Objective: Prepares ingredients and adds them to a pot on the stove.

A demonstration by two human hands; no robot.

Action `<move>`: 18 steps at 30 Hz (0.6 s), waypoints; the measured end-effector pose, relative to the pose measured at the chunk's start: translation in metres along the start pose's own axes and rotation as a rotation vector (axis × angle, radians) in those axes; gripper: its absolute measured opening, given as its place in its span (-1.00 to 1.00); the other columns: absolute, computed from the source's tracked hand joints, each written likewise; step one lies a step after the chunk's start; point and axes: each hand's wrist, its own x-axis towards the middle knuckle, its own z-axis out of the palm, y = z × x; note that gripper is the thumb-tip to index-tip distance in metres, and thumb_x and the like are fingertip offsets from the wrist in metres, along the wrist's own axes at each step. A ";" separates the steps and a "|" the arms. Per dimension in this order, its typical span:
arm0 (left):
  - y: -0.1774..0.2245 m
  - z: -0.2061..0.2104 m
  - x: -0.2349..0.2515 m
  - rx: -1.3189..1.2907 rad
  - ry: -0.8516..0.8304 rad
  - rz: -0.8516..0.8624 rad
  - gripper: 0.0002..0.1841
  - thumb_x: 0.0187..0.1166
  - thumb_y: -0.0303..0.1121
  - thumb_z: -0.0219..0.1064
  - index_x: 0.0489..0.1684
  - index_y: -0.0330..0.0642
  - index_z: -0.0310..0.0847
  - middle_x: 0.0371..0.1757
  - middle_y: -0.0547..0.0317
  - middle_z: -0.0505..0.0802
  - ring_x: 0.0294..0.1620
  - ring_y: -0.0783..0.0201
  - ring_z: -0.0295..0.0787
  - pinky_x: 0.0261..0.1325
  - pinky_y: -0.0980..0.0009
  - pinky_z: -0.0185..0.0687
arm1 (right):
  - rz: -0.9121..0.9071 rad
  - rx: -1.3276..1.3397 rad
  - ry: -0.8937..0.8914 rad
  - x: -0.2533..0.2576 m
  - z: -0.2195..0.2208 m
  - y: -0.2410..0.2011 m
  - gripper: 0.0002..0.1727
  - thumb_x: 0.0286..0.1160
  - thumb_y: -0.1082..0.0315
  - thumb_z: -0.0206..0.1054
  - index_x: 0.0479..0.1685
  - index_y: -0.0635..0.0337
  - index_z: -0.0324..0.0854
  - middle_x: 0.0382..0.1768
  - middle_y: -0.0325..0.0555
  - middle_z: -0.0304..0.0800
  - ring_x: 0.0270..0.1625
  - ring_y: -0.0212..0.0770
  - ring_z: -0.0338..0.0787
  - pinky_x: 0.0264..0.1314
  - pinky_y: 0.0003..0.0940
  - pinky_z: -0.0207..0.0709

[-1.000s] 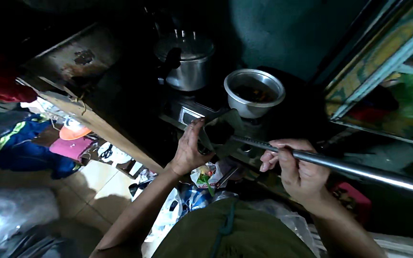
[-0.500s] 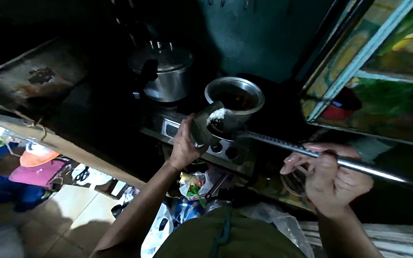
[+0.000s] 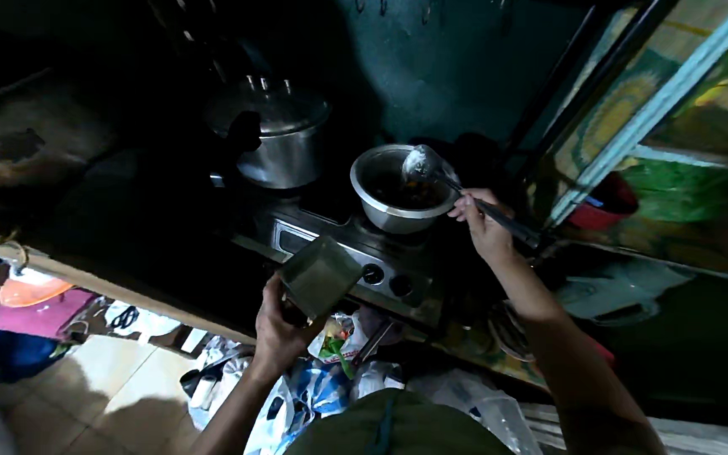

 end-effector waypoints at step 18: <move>-0.006 -0.012 -0.012 -0.046 0.007 -0.072 0.10 -0.02 -0.13 0.72 0.61 -0.54 0.22 0.33 -0.23 0.75 0.33 0.31 0.75 0.43 0.34 0.66 | -0.078 -0.133 -0.179 -0.027 -0.020 -0.008 -0.77 0.63 0.48 0.27 0.06 0.48 0.70 -0.06 0.19 0.82 -0.05 -0.17 0.84 0.08 -0.34 0.75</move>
